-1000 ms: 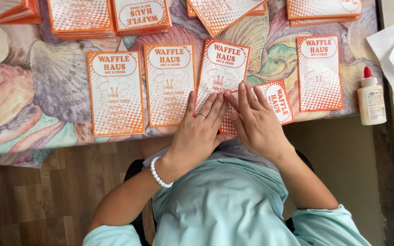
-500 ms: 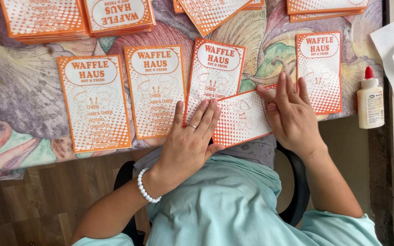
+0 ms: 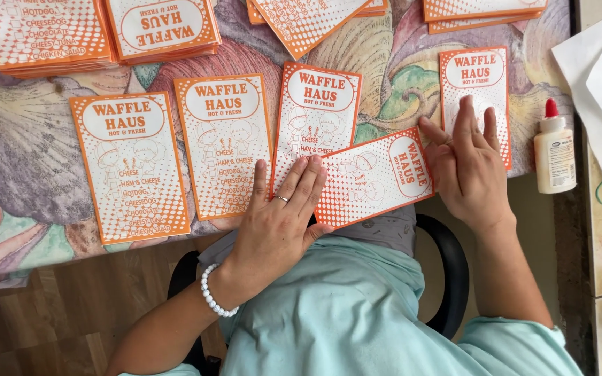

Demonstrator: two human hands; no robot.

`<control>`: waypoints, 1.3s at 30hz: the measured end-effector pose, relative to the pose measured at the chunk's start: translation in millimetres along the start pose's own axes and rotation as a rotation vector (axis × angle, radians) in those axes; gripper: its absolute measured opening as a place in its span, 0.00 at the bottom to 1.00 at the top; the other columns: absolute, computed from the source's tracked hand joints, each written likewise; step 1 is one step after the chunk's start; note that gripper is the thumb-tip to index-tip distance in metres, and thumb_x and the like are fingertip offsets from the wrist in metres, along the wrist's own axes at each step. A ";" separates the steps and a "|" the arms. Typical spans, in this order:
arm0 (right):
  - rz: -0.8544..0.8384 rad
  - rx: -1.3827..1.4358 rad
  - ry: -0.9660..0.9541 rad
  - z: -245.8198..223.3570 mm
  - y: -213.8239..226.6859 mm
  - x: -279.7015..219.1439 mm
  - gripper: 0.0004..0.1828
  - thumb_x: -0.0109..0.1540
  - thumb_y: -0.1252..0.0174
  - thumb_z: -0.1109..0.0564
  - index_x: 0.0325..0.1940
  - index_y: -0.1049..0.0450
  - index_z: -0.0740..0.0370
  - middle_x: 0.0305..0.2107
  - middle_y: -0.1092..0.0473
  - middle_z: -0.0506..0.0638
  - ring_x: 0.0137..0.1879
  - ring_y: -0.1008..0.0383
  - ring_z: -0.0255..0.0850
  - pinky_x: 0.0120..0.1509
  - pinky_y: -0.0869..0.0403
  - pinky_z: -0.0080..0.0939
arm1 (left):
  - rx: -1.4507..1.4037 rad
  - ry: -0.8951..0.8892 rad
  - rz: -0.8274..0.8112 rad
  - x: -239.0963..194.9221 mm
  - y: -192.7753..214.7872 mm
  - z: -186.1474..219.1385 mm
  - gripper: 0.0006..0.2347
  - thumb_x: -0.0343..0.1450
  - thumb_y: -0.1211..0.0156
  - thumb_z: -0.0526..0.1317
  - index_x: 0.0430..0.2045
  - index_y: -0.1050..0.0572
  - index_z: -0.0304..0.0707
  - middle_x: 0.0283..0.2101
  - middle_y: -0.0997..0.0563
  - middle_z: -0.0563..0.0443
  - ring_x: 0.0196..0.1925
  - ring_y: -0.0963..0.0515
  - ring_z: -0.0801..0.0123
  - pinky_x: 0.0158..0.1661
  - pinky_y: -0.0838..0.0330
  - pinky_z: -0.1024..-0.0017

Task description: The person folds small orange and white Waffle Haus pamphlets and applies glue to the inner edges using a white glue bottle. They then press the glued edges together to seal the pamphlets and place them on the table.

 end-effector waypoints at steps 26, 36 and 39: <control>0.166 1.177 -0.699 -64.6 -40.0 -78.8 0.07 0.66 0.39 0.58 0.41 0.24 0.67 0.30 0.23 0.52 0.35 0.23 0.36 0.45 0.21 0.34 | -0.281 0.004 0.203 17.9 29.2 -4.4 0.24 0.76 0.48 0.55 0.59 0.30 0.36 0.61 0.26 0.43 0.57 0.23 0.55 0.68 0.50 0.32; -0.128 0.282 -0.799 41.3 96.9 0.9 0.09 0.70 0.46 0.57 0.37 0.26 0.62 0.24 0.27 0.49 0.29 0.36 0.33 0.31 0.39 0.37 | -0.063 -0.120 0.153 16.8 31.5 1.2 0.13 0.67 0.31 0.44 0.41 0.22 0.42 0.49 0.22 0.50 0.50 0.25 0.57 0.59 0.37 0.51; -0.317 0.056 -0.887 51.2 99.2 25.1 0.10 0.66 0.50 0.56 0.34 0.28 0.63 0.23 0.30 0.54 0.29 0.34 0.44 0.34 0.38 0.47 | -0.098 -0.136 0.251 16.8 30.6 7.3 0.03 0.74 0.39 0.38 0.31 0.21 0.43 0.39 0.20 0.54 0.39 0.26 0.60 0.38 0.36 0.61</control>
Point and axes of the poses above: each hand's wrist, its own x-axis towards the middle knuckle, its own y-axis out of the back of the hand, z = x × y, the point moved 1 cm from there along x, towards the middle knuckle
